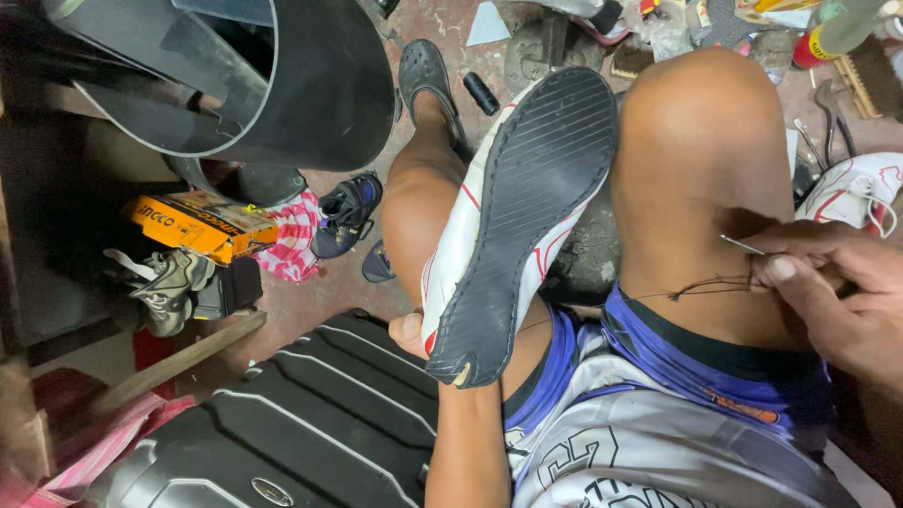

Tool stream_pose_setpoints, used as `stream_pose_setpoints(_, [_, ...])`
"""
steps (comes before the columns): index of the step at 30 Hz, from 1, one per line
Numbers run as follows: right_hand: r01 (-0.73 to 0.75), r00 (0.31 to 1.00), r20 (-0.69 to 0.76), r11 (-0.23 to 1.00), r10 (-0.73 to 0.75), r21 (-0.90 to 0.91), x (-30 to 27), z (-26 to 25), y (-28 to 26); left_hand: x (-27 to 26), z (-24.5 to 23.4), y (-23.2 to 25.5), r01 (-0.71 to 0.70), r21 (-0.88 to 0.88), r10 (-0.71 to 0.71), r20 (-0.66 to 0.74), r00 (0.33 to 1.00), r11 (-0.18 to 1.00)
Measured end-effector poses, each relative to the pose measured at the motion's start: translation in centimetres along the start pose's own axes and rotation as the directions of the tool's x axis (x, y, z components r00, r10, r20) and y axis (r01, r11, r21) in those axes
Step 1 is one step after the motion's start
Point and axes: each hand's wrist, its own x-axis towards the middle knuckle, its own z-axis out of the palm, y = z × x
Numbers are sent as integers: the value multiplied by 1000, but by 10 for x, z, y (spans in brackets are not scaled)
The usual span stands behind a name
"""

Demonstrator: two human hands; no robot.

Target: The person sits on a chair and sews a white and red sneaker using a needle and thread. They repeatedly push the needle through the shoe's upper and pull the thread tight to secure the stitching. The person occasionally rotates the shoe to access different areas of the repair.

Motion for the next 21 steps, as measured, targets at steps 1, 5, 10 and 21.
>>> stream_pose_setpoints(1, [-11,1000,6,999,12,-33,0,0,-1,0,-1,-1,-5,1,5,-2,1000,1000])
stream_pose_setpoints(5, [-86,996,-8,996,86,1,4,6,-5,1,-3,-2,-20,22,21,-27,999,1000])
stream_pose_setpoints(10, [-8,998,-58,974,-5,-227,14,10,-28,0,-6,-3,-142,186,167,-130,977,972])
stream_pose_setpoints(21, [410,904,204,896,-375,-171,28,56,-102,19,-6,-24,101,399,-30,-179,983,911])
